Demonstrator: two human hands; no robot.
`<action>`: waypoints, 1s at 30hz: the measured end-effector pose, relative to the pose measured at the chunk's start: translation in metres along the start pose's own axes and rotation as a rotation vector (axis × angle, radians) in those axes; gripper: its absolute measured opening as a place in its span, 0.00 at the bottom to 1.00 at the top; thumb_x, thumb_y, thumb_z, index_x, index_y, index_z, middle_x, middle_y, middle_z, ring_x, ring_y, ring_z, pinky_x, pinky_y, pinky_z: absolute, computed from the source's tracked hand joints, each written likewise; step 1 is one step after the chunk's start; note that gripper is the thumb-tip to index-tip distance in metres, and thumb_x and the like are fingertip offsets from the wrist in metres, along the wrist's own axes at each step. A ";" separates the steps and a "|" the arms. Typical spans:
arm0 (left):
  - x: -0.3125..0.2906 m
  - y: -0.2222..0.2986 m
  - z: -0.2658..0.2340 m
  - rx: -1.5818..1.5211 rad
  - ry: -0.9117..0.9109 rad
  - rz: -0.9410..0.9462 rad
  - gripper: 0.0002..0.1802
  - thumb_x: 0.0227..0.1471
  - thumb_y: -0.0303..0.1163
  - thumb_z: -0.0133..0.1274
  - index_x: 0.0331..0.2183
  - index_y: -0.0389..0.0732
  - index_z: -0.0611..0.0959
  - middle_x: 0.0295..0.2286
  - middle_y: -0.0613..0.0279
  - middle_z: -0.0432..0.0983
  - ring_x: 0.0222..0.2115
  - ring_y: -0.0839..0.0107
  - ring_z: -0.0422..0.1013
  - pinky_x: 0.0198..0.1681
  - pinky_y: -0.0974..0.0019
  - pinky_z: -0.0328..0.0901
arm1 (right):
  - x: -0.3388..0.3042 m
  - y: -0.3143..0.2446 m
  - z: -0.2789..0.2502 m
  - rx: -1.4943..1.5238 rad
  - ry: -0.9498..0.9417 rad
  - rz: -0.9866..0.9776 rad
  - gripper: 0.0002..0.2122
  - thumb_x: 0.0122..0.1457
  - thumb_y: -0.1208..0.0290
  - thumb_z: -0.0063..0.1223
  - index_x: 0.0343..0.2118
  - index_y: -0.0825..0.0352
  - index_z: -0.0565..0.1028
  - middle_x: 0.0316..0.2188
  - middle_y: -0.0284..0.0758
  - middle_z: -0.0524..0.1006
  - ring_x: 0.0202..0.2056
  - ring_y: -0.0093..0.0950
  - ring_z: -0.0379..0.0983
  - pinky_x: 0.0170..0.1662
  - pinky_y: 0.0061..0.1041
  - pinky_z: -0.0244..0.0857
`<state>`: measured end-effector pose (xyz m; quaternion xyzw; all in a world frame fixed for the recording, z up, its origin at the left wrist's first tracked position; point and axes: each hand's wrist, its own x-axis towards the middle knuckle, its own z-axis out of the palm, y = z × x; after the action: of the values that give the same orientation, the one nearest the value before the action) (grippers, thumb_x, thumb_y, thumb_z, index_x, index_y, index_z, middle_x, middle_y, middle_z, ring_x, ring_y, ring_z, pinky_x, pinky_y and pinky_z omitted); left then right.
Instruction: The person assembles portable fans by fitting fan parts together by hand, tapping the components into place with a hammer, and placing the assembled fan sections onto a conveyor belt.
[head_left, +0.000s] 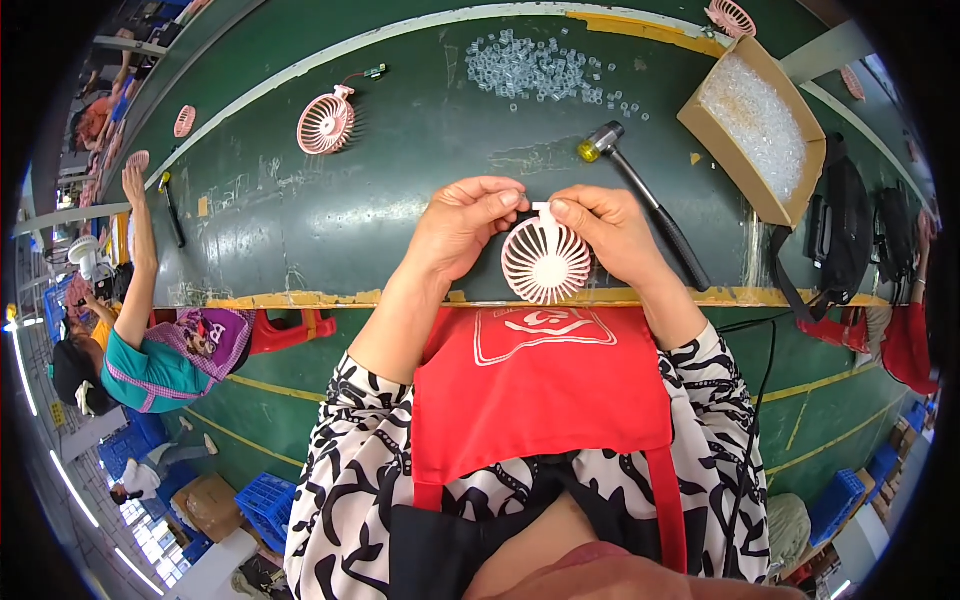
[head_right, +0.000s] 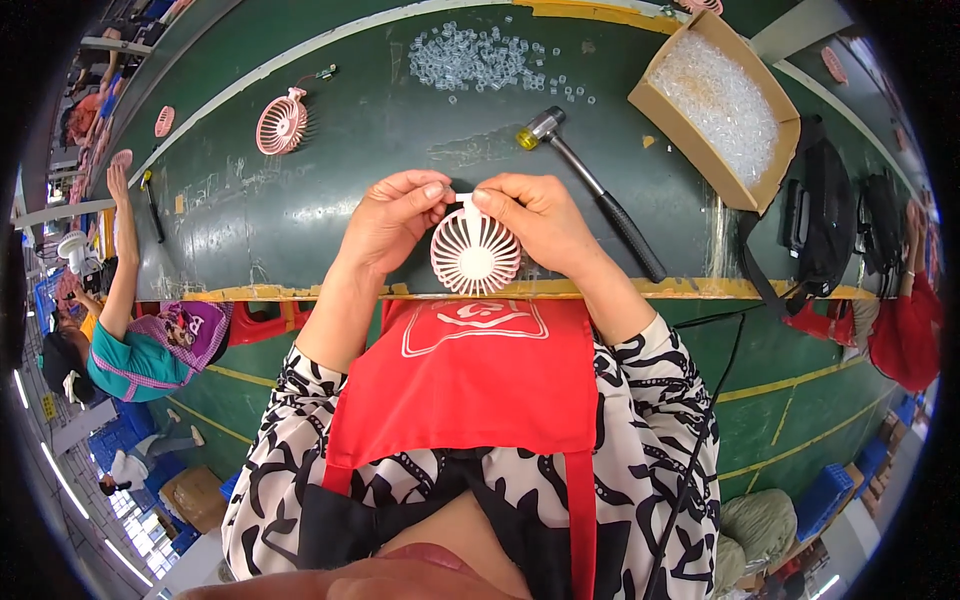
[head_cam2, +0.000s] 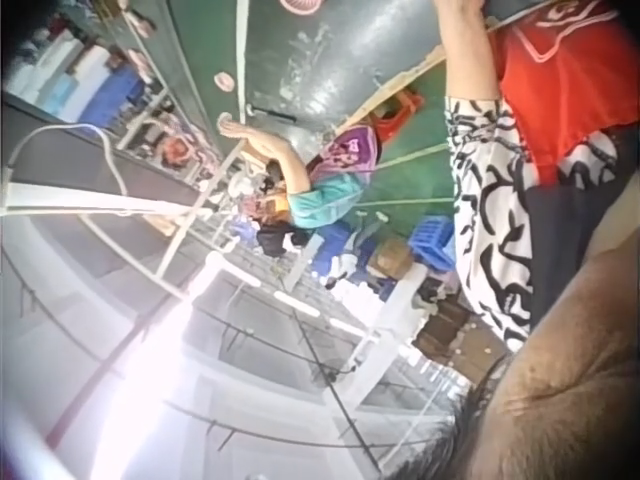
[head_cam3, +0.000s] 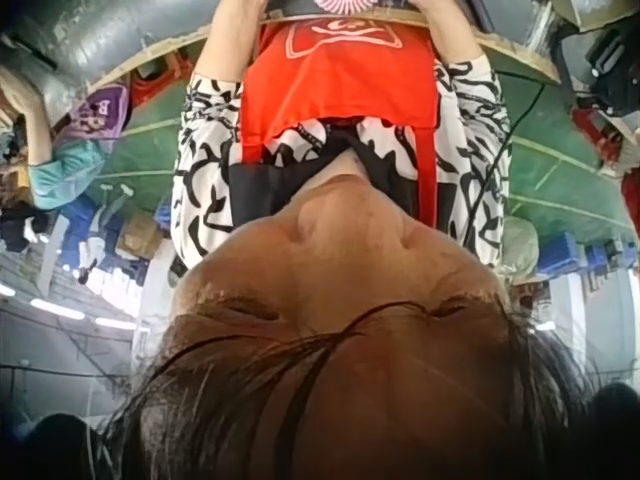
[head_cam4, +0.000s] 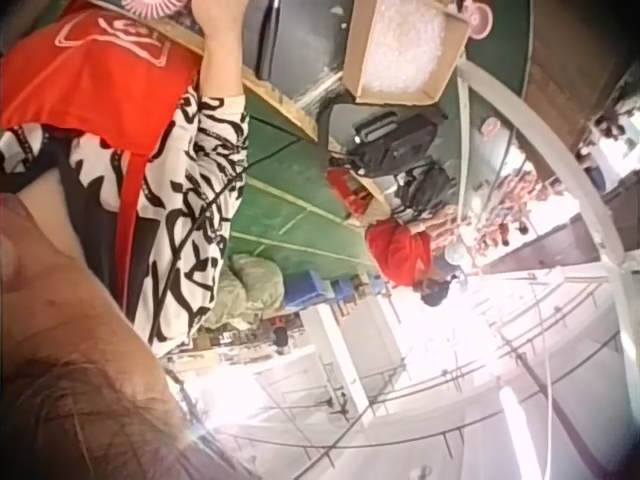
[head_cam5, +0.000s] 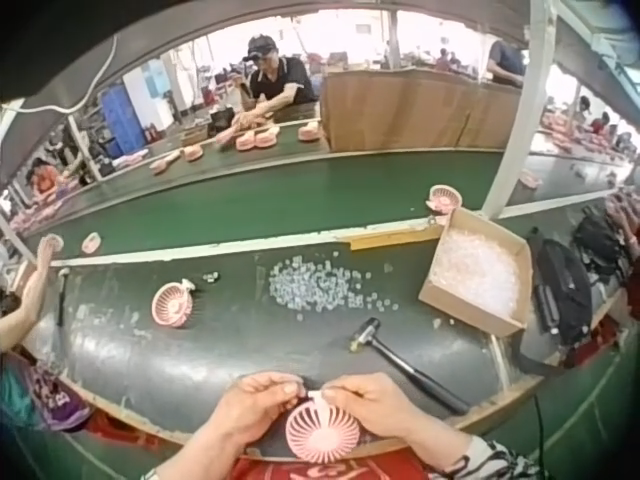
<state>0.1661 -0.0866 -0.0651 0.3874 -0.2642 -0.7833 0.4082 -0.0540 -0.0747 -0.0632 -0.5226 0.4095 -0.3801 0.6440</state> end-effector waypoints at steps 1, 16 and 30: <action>-0.002 -0.001 -0.001 0.004 -0.001 0.002 0.09 0.53 0.25 0.60 0.39 0.35 0.84 0.32 0.59 0.81 0.30 0.75 0.74 0.38 0.73 0.68 | 0.000 -0.001 0.002 -0.003 -0.001 0.000 0.11 0.64 0.68 0.53 0.36 0.73 0.79 0.25 0.25 0.78 0.28 0.12 0.70 0.30 0.16 0.65; -0.017 -0.010 0.013 0.358 0.122 0.232 0.07 0.53 0.21 0.58 0.37 0.32 0.84 0.31 0.59 0.82 0.31 0.75 0.76 0.37 0.74 0.71 | 0.004 -0.002 0.013 -0.135 0.011 0.024 0.11 0.64 0.68 0.53 0.35 0.73 0.80 0.26 0.27 0.78 0.28 0.13 0.71 0.30 0.15 0.65; -0.003 0.003 0.008 0.414 0.171 0.058 0.11 0.57 0.31 0.57 0.36 0.33 0.84 0.28 0.64 0.81 0.28 0.81 0.73 0.32 0.73 0.70 | 0.021 0.019 0.008 -0.400 0.209 -0.282 0.10 0.62 0.70 0.54 0.36 0.73 0.78 0.25 0.41 0.79 0.25 0.27 0.75 0.30 0.26 0.66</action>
<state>0.1617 -0.0850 -0.0567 0.5201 -0.3948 -0.6645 0.3635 -0.0378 -0.0878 -0.0832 -0.6492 0.4642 -0.4294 0.4228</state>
